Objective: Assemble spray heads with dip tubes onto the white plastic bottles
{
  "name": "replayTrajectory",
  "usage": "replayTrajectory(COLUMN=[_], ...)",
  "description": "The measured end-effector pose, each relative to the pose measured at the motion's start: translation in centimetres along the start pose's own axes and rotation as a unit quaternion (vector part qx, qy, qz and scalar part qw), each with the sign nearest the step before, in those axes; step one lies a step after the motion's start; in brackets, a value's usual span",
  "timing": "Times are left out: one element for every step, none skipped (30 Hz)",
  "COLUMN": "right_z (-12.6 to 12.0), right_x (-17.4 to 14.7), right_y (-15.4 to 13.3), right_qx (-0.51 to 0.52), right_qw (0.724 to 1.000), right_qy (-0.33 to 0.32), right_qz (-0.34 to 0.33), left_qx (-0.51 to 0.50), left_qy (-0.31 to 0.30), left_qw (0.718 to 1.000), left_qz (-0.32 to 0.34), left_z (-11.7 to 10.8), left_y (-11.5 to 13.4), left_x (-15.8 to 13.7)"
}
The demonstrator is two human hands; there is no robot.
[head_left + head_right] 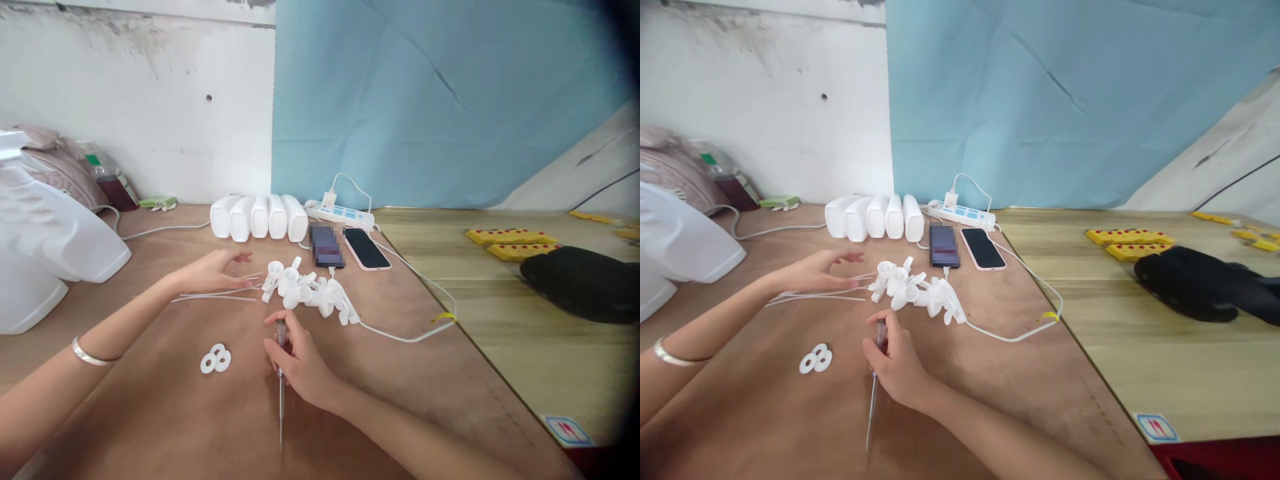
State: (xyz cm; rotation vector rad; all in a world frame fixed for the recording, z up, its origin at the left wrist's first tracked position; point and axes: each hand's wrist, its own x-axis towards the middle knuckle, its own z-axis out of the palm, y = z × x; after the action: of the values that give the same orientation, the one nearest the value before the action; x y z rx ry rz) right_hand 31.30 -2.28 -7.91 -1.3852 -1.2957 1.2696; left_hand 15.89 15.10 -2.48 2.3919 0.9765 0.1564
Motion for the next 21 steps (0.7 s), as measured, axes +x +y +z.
replayTrajectory(right_z=[0.0,0.0,0.1,0.1,0.2,0.2,0.3,0.3,0.3,0.3,0.3,0.3,0.3,0.3,0.3,0.2,0.2,0.2,0.2,0.2,0.2], right_x=[0.0,0.0,0.1,0.1,0.1,0.1,0.1,0.2,0.2,0.2,0.2,0.2,0.2,0.2,0.2,0.2,0.2,0.2,0.2,0.2,0.2], right_y=[0.0,0.0,0.0,0.0,0.0,0.0,-0.1,-0.1,-0.1,0.0,0.0,0.0,0.0,0.0,0.0,0.0,0.0,0.0,0.0,0.0,0.0], right_qx=[0.001,0.002,0.004,0.006,0.008,0.01,0.011,0.011,0.011,0.011,0.011,0.012,0.011,0.009,0.008,0.006,0.005,0.004,0.004,0.005,0.005], right_qw=[1.0,1.0,1.0,1.0,1.0,1.0,1.0,1.0,1.0,1.0,1.0,1.0,1.0,1.0,1.0,1.0,1.0,1.0,1.0,1.0,1.0], right_qy=[0.0,0.0,0.001,0.001,0.003,0.004,0.004,0.004,0.004,0.003,0.002,0.002,0.002,0.001,0.0,0.001,0.0,0.0,-0.001,0.0,0.0], right_qz=[0.001,0.001,0.0,0.0,0.001,0.002,0.003,0.004,0.004,0.005,0.005,0.005,0.006,0.008,0.009,0.011,0.012,0.013,0.015,0.016,0.018], left_qx=[0.016,0.033,0.047,0.056,0.06,0.058,0.054,0.049,0.043,0.038,0.032,0.026,0.021,0.016,0.013,0.013,0.017,0.027,0.041,0.055,0.071], left_qy=[-0.016,-0.026,-0.029,-0.024,-0.015,0.0,0.016,0.031,0.041,0.049,0.055,0.06,0.065,0.07,0.073,0.074,0.072,0.072,0.074,0.078,0.082], left_qw=[1.0,0.999,0.998,0.997,0.996,0.996,0.996,0.996,0.996,0.996,0.996,0.997,0.997,0.997,0.997,0.997,0.997,0.997,0.996,0.995,0.994], left_qz=[0.005,0.013,0.025,0.041,0.057,0.068,0.073,0.071,0.066,0.062,0.057,0.051,0.044,0.034,0.022,0.011,0.003,-0.001,0.0,0.006,0.019], left_z=[0.1,0.2,0.5,0.8,1.1,1.4,1.7,2.0,2.2,2.3,2.3,2.4,2.3,2.2,2.1,2.0,1.8,1.7,1.6,1.6,1.6], left_y=[-0.8,-1.6,-2.3,-3.0,-3.6,-4.1,-4.5,-5.0,-5.3,-5.6,-5.9,-6.1,-6.3,-6.5,-6.6,-6.7,-6.8,-6.8,-6.8,-6.7,-6.6], left_x=[-0.4,-0.7,-1.0,-1.3,-1.5,-1.8,-2.0,-2.3,-2.7,-3.1,-3.6,-4.1,-4.7,-5.3,-6.0,-6.5,-7.1,-7.5,-7.8,-8.0,-8.1])
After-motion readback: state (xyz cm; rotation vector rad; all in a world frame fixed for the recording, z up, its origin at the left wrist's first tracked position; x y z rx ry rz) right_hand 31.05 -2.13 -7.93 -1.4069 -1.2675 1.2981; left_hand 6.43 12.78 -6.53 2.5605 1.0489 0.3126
